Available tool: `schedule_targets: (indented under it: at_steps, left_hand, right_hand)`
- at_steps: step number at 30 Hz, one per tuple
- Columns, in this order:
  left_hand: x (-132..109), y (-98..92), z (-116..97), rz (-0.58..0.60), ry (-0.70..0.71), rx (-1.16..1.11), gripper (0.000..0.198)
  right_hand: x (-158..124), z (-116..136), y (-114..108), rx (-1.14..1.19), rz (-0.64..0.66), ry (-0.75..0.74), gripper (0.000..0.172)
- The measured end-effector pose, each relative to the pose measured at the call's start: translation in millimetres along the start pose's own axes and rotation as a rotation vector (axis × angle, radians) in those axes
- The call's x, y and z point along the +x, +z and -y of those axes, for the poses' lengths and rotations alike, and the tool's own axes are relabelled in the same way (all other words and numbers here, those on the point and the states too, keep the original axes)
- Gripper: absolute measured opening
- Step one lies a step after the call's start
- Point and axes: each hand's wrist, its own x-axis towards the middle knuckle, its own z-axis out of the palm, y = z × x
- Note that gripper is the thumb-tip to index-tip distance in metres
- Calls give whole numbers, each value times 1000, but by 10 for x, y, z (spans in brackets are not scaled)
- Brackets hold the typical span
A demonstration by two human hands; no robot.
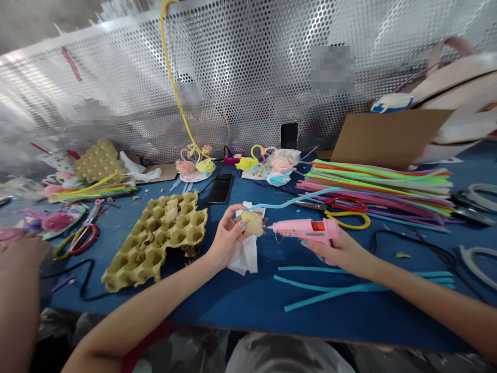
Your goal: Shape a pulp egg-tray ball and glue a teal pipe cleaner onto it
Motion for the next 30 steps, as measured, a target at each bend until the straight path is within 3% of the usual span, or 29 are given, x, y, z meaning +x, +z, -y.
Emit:
schedule_targets:
  at_steps: [8,11,16,19,24,30]
  left_hand:
    - [49,-48,33,-109,86,-7,39]
    - [56,-61,29,-167,117,34,37]
    - [49,-54,-11,-229,156,103,37]
    - [48,-35,-34,-241,166,132,37]
    - [40,2,-59,-220,170,152,36]
    - [9,42,-76,-153,186,189,39]
  right_hand:
    - [-7,-37,4,5,24,21,45]
    - [12,-43,-22,-60,-19,-56,39]
    - [64,-26,-95,-578,11,-426,25]
    - [80,-25,-103,-918,79,-522,17]
    - [103,-21,-81,-1188,109,-511,38]
    - [144,-27,-121,-1119,150,-398,22]
